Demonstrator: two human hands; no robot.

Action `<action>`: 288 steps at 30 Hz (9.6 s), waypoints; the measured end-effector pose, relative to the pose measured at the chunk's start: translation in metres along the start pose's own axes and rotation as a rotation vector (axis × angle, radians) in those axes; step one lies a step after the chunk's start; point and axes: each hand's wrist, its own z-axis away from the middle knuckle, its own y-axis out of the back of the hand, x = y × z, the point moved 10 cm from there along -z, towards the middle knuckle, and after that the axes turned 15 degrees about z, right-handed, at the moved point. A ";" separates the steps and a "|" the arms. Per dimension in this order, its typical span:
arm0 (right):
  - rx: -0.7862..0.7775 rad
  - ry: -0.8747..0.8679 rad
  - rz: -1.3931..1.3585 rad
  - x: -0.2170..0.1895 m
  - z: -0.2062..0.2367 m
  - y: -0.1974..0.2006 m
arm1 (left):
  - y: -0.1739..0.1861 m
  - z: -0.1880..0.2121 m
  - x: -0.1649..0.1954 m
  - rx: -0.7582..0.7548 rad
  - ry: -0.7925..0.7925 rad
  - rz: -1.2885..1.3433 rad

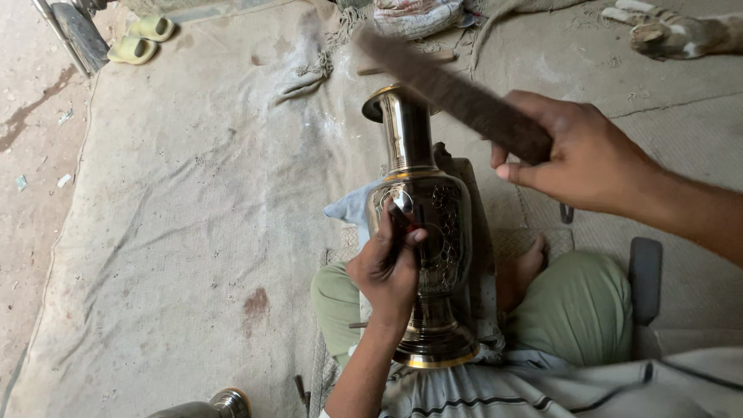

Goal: The person sits on the floor with a brass vase held between their legs and a cloth pad behind it. They hold a small chisel against the vase's embossed surface with one hand and repeatedly strike it with a wooden mallet held in the other hand, engraving detail into the decorative pattern.

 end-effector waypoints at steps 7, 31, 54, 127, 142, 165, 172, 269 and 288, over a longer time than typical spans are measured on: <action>-0.120 -0.070 0.301 -0.007 0.000 0.015 | -0.001 0.004 0.004 -0.028 -0.056 -0.086; -0.083 -0.226 0.046 0.059 0.023 -0.031 | -0.021 -0.008 0.002 -0.277 0.009 -0.174; 0.859 -0.397 -0.737 0.071 0.160 -0.163 | -0.098 -0.019 -0.004 -1.377 0.251 -0.033; 0.099 0.132 0.758 0.008 -0.009 -0.018 | -0.004 -0.014 -0.007 -0.043 0.028 -0.057; 0.272 0.321 0.710 -0.054 -0.014 0.049 | -0.005 -0.010 -0.010 -0.020 0.032 -0.068; 0.555 -0.141 -0.881 0.112 0.061 -0.073 | -0.078 -0.045 -0.011 -0.871 0.312 -0.009; 0.523 -0.185 -1.093 0.093 0.090 -0.143 | -0.091 -0.046 -0.007 -1.026 0.305 0.039; 0.126 -0.429 -0.181 0.093 0.085 -0.163 | -0.072 -0.053 -0.007 -1.047 0.214 0.116; 0.348 -0.171 -0.378 0.058 0.045 -0.074 | -0.037 -0.042 -0.007 -0.661 0.155 0.073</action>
